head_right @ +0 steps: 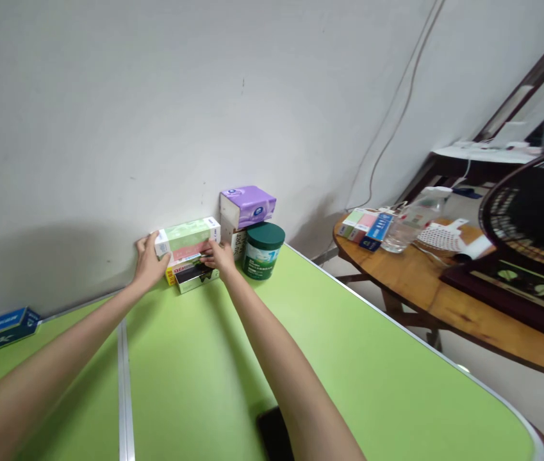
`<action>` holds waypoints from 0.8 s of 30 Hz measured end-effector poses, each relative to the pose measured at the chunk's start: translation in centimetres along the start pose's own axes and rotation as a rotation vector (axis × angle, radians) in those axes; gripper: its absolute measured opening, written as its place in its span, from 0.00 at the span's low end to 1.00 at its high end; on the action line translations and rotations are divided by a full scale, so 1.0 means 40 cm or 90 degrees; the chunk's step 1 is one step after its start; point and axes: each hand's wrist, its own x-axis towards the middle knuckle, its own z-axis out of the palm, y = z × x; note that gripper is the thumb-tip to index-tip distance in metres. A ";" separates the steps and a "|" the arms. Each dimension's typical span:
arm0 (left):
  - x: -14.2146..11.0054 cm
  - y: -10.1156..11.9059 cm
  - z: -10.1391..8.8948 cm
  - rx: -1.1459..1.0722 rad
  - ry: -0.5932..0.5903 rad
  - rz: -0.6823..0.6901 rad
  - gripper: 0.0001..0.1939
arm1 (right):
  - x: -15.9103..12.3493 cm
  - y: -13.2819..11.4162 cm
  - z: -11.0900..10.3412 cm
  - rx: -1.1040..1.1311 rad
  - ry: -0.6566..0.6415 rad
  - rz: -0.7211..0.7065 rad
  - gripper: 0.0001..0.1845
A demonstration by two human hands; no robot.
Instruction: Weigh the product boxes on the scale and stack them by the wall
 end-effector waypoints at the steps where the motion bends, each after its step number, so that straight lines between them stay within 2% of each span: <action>1: -0.002 -0.003 -0.002 -0.004 0.010 0.001 0.31 | -0.001 0.000 -0.003 -0.005 -0.005 0.001 0.11; 5: -0.002 -0.009 -0.004 -0.039 0.032 -0.002 0.29 | 0.001 0.000 -0.014 -0.028 -0.008 -0.010 0.12; 8: 0.004 -0.010 0.000 -0.070 0.031 -0.007 0.29 | 0.007 -0.002 -0.015 -0.055 -0.002 -0.043 0.17; 11: 0.006 -0.016 0.003 -0.087 0.027 -0.017 0.35 | 0.012 -0.006 -0.008 -0.083 -0.002 -0.079 0.23; 13: 0.001 -0.024 0.003 -0.121 0.037 -0.047 0.39 | 0.013 -0.010 -0.004 -0.093 -0.004 -0.089 0.24; 18: -0.009 -0.044 0.005 -0.149 0.030 -0.092 0.30 | 0.007 -0.012 -0.003 -0.102 -0.027 -0.084 0.21; 21: -0.014 -0.048 0.001 -0.135 0.002 -0.100 0.30 | -0.020 0.003 -0.005 -0.109 -0.019 -0.075 0.23; 24: -0.056 -0.042 -0.026 -0.117 -0.031 -0.099 0.32 | -0.100 0.038 -0.010 -0.130 -0.048 -0.058 0.23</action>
